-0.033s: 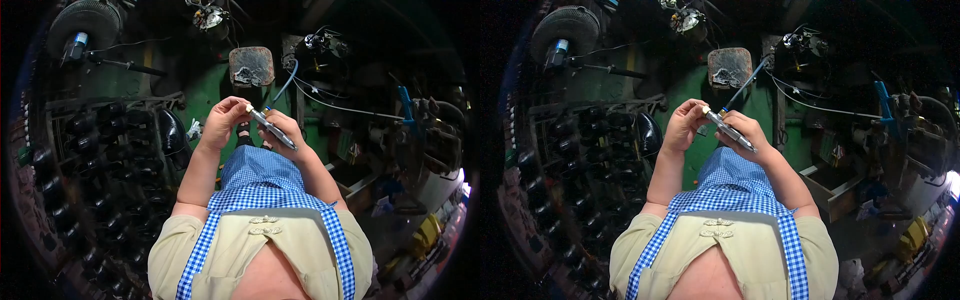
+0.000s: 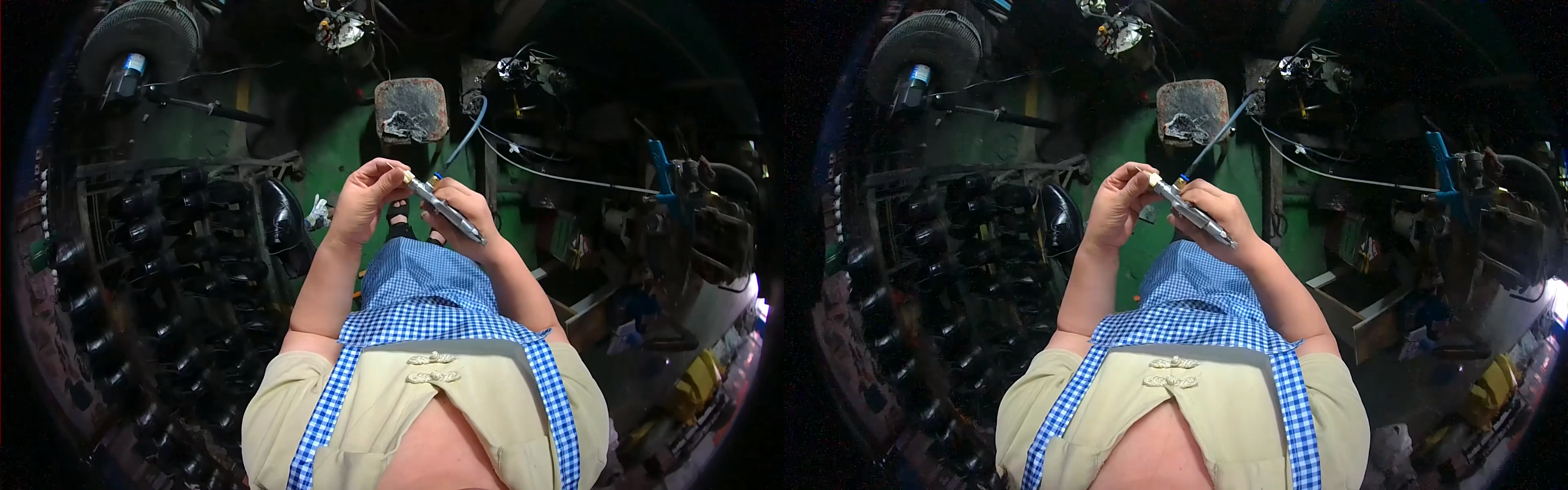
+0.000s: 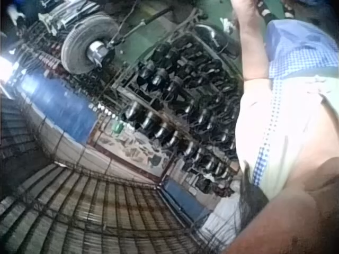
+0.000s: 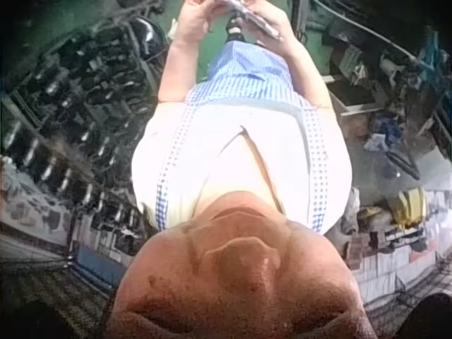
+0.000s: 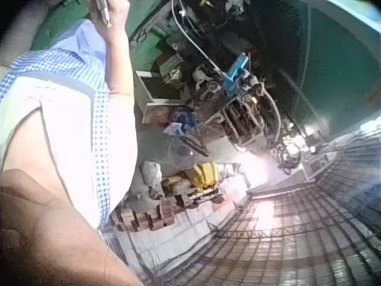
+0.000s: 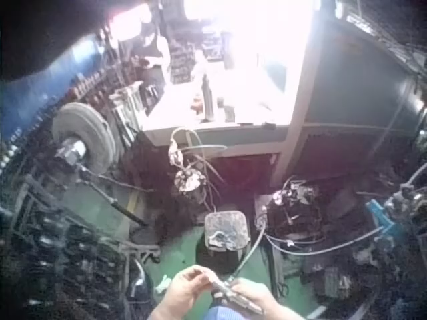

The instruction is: Assembling and finishing shoes using a spray gun and various hand tools.

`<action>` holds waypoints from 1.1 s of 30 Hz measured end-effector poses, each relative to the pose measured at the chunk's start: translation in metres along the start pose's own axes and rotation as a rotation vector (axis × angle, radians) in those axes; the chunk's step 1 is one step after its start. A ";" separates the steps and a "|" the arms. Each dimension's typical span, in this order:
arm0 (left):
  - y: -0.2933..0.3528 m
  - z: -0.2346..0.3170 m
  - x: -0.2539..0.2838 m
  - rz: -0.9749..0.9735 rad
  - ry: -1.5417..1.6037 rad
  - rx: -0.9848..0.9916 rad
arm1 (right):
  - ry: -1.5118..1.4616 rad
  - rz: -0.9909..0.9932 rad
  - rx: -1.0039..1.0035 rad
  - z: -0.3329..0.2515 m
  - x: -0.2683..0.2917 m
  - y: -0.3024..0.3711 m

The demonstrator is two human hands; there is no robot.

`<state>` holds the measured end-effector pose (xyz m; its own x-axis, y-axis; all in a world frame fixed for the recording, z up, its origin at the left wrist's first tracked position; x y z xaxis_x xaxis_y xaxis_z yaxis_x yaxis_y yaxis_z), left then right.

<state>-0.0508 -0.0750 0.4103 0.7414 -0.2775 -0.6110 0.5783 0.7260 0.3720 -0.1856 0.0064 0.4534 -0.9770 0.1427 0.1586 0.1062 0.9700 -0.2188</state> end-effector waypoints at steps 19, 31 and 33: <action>0.045 0.019 -0.058 0.011 0.134 -0.314 | -0.722 -0.071 -0.529 -0.016 -0.029 0.019; 0.046 0.012 -0.032 0.028 0.199 -0.257 | -0.504 -0.088 -0.180 -0.020 -0.034 0.009; 0.045 0.013 -0.038 0.048 0.162 -0.310 | -0.777 -0.129 -0.397 -0.008 -0.036 0.010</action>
<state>-0.0486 -0.0397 0.4599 0.6873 -0.1530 -0.7101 0.3949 0.8992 0.1885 -0.1480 0.0131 0.4535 -0.8197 -0.0070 -0.5727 -0.0987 0.9867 0.1292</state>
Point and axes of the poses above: each hand's wrist, its own y-axis away from the middle knuckle, its own x-axis out of the back of the hand, z = x × y, the point moved 6 cm from there along -y, towards the middle knuckle, and after that the axes turned 4 degrees about z, right-handed, at the moved point
